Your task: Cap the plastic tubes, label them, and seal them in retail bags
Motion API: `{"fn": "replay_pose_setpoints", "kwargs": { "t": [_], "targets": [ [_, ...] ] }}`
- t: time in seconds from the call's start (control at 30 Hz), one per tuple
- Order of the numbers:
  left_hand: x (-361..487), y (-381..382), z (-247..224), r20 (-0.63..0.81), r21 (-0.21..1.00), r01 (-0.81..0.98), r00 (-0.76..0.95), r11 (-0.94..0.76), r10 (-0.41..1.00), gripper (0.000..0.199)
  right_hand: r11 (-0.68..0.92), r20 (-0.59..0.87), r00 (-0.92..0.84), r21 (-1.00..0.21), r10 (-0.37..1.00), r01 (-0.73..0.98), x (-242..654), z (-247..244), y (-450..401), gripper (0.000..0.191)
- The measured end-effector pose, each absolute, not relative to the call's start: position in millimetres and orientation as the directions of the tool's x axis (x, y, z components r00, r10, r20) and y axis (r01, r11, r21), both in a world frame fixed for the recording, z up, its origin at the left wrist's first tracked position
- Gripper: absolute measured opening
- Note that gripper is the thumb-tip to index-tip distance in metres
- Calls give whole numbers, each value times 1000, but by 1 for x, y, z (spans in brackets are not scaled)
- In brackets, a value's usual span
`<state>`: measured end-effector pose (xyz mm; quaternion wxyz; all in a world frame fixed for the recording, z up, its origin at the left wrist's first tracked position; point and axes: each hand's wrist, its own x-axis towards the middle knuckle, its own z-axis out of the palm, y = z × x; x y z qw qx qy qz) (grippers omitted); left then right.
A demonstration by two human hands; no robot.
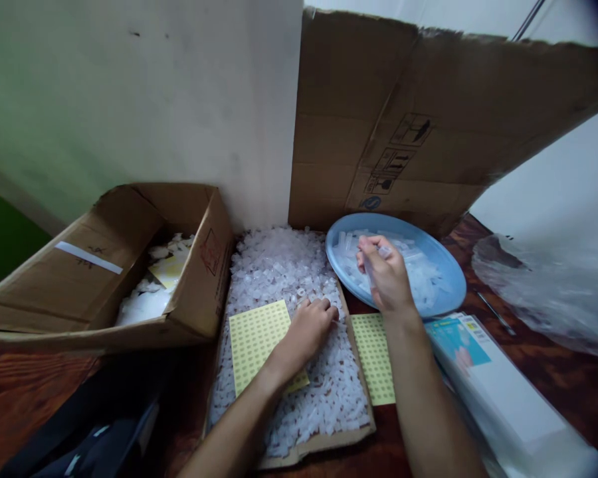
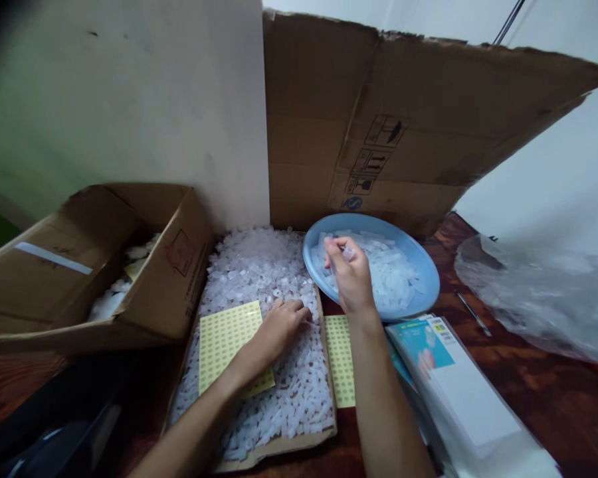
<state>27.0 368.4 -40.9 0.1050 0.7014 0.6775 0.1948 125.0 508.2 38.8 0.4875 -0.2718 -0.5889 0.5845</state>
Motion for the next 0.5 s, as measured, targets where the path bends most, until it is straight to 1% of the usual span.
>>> {"fn": "replay_pose_setpoints", "kwargs": {
  "t": [0.07,0.1,0.17,0.23,0.27,0.3,0.37,0.5],
  "targets": [
    [20,368,-35,144,439,896,4,-68,990,16,129,228,-456,-963,860,-237,119,39,501,36],
    [13,366,-29,159,488,870,-15,-65,987,16,113,210,-500,-969,840,-218,117,39,496,37],
    [-4,361,-14,194,670,742,-131,-34,972,18,100,169,-591,-984,789,-147,112,38,488,40],
    [-24,351,4,197,859,512,-322,-5,926,20,122,138,-654,-990,743,-69,107,37,479,44],
    [-32,346,13,188,910,414,-400,-6,897,21,144,132,-672,-989,729,-39,104,35,475,47],
    [-40,340,21,186,935,356,-453,-14,872,23,168,132,-683,-986,718,-14,101,33,471,49],
    [-49,330,34,199,946,323,-490,-35,849,24,206,134,-696,-978,706,20,94,29,464,53],
    [-52,320,45,233,913,406,-461,-31,856,17,245,139,-705,-968,696,50,85,24,454,55]
  ]
}}
